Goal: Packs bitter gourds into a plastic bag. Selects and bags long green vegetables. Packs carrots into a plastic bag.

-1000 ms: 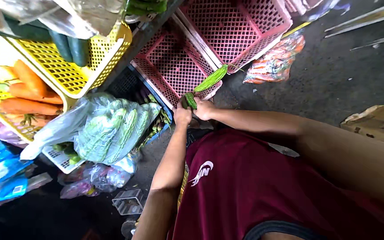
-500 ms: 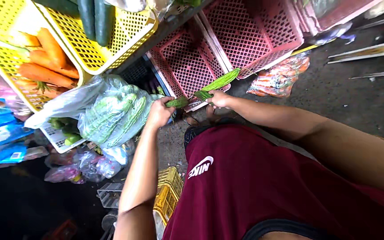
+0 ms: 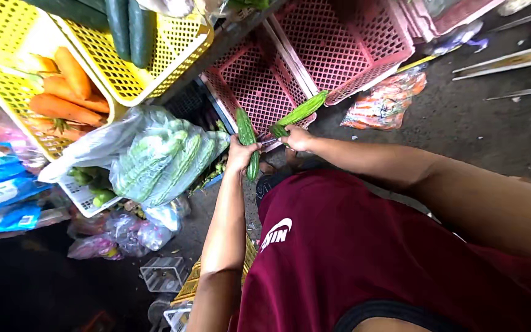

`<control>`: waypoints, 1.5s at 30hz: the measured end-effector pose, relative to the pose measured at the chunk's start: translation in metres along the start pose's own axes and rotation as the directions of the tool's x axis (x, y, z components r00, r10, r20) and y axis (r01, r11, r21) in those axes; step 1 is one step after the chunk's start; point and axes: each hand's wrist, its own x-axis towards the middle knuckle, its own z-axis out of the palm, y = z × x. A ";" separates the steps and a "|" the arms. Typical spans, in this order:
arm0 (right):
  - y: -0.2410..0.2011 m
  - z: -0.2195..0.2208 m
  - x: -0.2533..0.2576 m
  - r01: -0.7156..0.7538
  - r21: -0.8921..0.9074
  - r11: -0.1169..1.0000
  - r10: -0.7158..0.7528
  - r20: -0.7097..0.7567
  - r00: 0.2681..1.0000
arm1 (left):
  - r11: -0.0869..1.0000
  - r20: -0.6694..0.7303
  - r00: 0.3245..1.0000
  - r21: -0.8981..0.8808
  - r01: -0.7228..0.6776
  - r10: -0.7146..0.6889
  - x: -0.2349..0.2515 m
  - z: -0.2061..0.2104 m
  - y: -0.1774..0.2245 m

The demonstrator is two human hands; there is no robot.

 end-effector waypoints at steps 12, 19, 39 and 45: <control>-0.034 0.029 -0.009 0.033 -0.202 0.979 -0.018 0.075 0.997 | 0.861 -0.041 0.861 0.034 0.508 -0.507 0.041 0.019 -0.038; -0.032 0.024 -0.004 0.081 -0.249 0.965 -0.054 0.115 0.992 | 0.835 -0.018 0.839 -0.115 0.538 -0.544 0.032 0.022 -0.050; -0.032 -0.049 -0.016 0.343 -0.792 0.504 -0.433 0.112 0.895 | 0.387 0.453 0.892 0.822 -0.418 0.003 0.083 0.042 -0.032; -0.014 -0.113 0.005 0.197 -0.932 0.303 -0.353 0.082 0.932 | 0.420 0.408 0.913 0.827 -0.373 0.007 0.083 0.039 -0.031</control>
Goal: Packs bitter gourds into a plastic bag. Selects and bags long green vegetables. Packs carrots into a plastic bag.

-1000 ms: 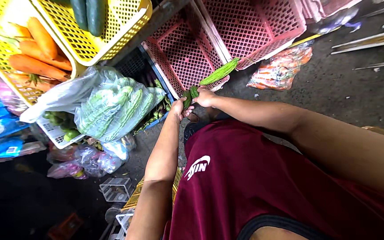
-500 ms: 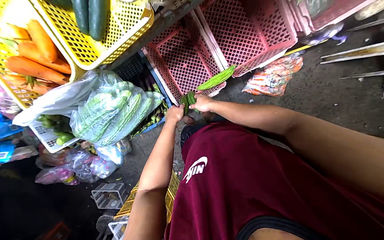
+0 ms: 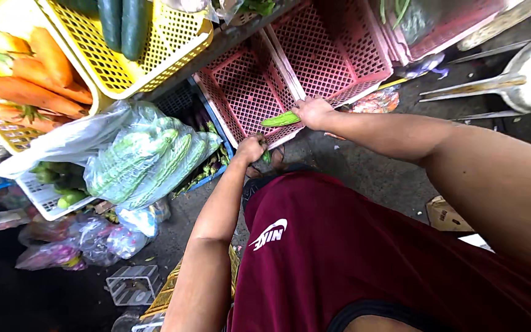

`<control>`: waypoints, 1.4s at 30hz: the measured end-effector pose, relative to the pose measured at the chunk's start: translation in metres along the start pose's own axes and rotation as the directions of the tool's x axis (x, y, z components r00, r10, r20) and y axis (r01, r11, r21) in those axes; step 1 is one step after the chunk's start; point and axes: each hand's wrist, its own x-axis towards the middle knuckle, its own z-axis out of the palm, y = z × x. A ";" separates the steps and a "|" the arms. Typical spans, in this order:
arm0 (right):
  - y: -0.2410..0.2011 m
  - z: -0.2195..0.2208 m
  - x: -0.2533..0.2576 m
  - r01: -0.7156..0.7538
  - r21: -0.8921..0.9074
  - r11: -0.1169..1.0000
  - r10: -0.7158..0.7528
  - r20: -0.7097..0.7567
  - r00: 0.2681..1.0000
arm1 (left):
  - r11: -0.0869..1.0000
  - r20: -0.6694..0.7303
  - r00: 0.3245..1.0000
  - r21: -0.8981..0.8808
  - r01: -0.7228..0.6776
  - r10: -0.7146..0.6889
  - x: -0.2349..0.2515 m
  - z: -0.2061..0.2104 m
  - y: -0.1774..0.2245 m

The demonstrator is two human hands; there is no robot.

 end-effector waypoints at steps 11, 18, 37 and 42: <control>-0.081 -0.023 -0.007 -0.562 0.754 0.342 0.046 0.583 0.811 | 0.998 -0.077 0.996 -0.056 0.031 -0.035 -0.007 0.011 -0.005; -0.104 -0.003 -0.023 -0.602 0.792 0.102 0.083 0.597 0.798 | 0.996 -0.084 0.996 -0.086 0.032 -0.040 -0.018 0.009 -0.009; -0.102 -0.042 0.032 -0.270 0.702 0.659 0.221 0.162 0.962 | 0.693 -0.684 0.143 -0.666 0.278 -0.715 -0.295 -0.075 -0.204; -0.065 0.017 0.034 -0.519 0.386 0.763 0.424 0.307 0.852 | 0.851 -0.818 0.248 -0.467 0.241 -0.520 -0.284 -0.064 -0.239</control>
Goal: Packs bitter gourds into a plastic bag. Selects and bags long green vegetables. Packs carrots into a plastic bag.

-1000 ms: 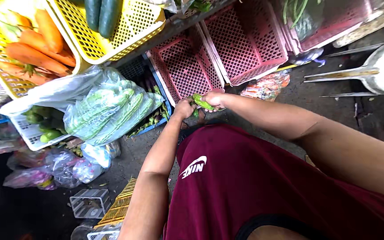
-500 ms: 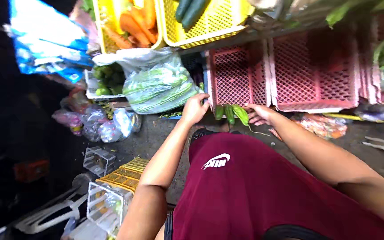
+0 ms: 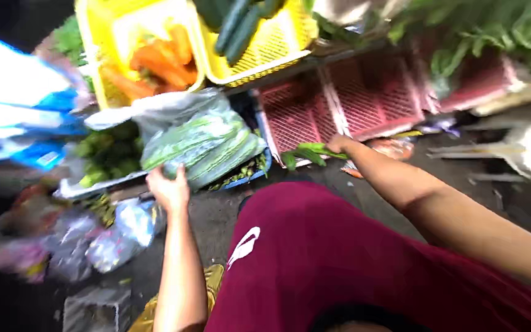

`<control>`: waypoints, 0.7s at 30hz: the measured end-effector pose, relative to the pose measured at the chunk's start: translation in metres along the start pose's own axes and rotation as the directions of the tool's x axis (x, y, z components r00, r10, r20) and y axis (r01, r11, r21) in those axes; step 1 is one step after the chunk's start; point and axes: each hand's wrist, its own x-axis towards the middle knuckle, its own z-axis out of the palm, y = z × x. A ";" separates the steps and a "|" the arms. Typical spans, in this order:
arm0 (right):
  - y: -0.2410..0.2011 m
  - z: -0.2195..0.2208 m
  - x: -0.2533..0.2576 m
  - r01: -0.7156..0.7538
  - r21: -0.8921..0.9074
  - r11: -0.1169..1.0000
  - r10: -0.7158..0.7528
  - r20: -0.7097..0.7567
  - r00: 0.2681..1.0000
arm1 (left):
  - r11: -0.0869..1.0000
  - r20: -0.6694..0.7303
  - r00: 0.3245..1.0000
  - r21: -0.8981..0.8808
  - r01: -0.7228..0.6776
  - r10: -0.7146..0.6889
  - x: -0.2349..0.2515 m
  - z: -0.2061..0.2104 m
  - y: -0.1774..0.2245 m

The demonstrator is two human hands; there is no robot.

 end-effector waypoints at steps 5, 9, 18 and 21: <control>-0.011 0.011 -0.022 0.006 -0.008 1.000 -0.006 -0.009 1.000 | 0.993 0.061 0.993 -0.070 -0.100 0.104 -0.006 -0.016 -0.015; -0.019 0.028 -0.014 -0.051 0.167 0.985 0.054 -0.015 0.998 | 0.892 0.073 0.913 -0.255 -0.372 0.402 -0.023 -0.033 0.008; -0.054 0.053 -0.041 -0.110 0.595 0.796 0.134 0.004 0.991 | 0.641 0.650 0.249 -0.477 -0.602 0.718 -0.061 0.108 0.163; -0.052 0.053 -0.054 -0.121 0.693 0.710 0.118 0.053 0.992 | 0.558 0.765 0.063 -0.407 -0.723 0.641 -0.087 0.178 0.198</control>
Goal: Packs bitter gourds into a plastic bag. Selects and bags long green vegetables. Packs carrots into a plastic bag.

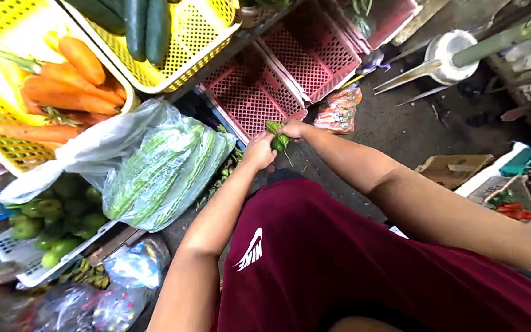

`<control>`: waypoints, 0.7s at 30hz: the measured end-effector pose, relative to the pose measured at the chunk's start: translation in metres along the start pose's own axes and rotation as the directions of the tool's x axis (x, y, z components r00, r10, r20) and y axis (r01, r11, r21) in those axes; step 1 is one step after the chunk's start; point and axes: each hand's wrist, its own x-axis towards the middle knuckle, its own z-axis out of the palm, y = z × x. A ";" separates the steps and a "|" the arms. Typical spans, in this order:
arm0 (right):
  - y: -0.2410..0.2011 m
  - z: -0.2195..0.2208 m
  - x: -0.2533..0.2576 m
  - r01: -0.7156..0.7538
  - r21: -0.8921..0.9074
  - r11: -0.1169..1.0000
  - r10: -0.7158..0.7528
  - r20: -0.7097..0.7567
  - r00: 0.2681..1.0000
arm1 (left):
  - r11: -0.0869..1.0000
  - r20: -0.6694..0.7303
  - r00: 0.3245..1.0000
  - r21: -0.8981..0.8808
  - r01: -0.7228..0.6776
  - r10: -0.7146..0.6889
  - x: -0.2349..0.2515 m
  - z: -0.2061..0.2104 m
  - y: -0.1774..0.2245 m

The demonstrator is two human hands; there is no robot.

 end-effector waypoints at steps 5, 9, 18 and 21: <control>-0.001 -0.022 -0.017 0.077 -0.103 0.992 -0.075 0.026 0.997 | 0.984 0.108 0.990 0.160 0.075 -0.093 0.040 0.048 0.008; -0.011 -0.047 -0.026 0.202 -0.492 0.847 -0.175 0.099 0.979 | 0.971 0.061 0.983 0.179 0.158 -0.172 0.039 0.052 0.016; -0.021 -0.033 -0.022 0.350 -0.604 0.716 -0.233 0.266 0.935 | 0.944 -0.032 0.957 0.162 0.288 -0.287 0.032 0.053 0.035; -0.023 -0.042 -0.021 0.382 -0.630 0.676 -0.234 0.308 0.922 | 0.938 -0.071 0.949 0.145 0.315 -0.307 0.032 0.055 0.037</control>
